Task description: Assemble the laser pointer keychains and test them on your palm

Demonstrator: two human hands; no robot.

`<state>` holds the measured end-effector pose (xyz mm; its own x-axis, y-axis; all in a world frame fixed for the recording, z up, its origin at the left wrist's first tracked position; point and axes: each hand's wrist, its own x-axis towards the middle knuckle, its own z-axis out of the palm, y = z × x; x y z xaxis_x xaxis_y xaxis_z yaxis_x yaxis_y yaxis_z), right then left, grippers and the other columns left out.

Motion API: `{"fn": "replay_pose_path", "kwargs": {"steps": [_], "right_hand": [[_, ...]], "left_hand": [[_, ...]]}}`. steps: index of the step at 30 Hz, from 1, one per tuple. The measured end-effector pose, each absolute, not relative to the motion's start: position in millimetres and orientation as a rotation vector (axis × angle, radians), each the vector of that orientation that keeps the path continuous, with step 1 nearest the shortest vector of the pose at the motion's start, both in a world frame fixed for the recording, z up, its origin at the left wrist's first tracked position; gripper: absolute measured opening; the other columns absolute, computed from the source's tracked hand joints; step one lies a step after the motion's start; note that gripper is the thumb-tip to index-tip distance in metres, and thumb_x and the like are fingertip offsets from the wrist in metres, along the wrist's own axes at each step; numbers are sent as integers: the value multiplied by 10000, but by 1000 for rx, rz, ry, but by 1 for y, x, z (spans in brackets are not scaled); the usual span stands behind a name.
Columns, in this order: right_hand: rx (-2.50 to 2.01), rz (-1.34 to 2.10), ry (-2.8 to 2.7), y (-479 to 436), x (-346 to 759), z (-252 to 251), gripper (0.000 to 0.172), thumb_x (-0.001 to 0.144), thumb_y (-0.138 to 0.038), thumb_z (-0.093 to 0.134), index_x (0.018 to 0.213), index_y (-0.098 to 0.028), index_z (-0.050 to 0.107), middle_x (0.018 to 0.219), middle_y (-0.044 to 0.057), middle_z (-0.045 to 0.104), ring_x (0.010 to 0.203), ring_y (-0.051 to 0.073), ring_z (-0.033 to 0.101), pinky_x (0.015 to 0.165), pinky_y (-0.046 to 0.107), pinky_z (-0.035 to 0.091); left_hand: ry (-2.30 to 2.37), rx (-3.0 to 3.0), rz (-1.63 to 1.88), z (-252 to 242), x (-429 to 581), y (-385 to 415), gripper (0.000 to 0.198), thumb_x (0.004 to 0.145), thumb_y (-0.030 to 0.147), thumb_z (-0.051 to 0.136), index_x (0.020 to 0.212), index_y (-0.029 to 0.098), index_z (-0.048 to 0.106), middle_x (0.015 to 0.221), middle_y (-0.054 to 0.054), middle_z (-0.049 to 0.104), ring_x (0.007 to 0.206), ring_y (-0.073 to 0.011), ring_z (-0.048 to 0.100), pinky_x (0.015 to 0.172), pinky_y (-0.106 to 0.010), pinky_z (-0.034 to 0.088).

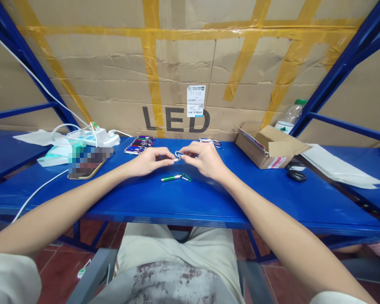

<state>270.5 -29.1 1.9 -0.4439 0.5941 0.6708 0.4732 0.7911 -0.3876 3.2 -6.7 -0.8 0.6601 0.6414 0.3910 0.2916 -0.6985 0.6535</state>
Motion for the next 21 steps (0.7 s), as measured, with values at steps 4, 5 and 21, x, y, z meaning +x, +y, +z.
{"fn": "replay_pose_path", "kwargs": {"steps": [4,5,21], "right_hand": [[-777,190,-2106,-30,270,2,163,1000,-319,733,1042,-227,861,894,38,829,780,201,724,771,340,546],[-775,189,-2107,-30,270,2,167,1001,-324,731,1042,-228,861,896,40,828,781,202,723,775,342,546],[-848,323,-2053,-37,267,9,222,992,-406,741,1041,-235,873,900,48,808,808,214,698,782,354,538]], "left_hand": [[702,2302,854,0,4,-7,441,1002,583,733,1132,176,842,1121,-94,805,1002,-225,712,941,-351,533],[700,2296,857,0,4,-8,437,1003,578,735,1134,175,843,1124,-94,806,1007,-224,713,942,-347,532],[696,2106,897,1,5,-7,478,947,610,794,1133,174,848,1118,-115,818,1035,-248,725,918,-361,541]]}}
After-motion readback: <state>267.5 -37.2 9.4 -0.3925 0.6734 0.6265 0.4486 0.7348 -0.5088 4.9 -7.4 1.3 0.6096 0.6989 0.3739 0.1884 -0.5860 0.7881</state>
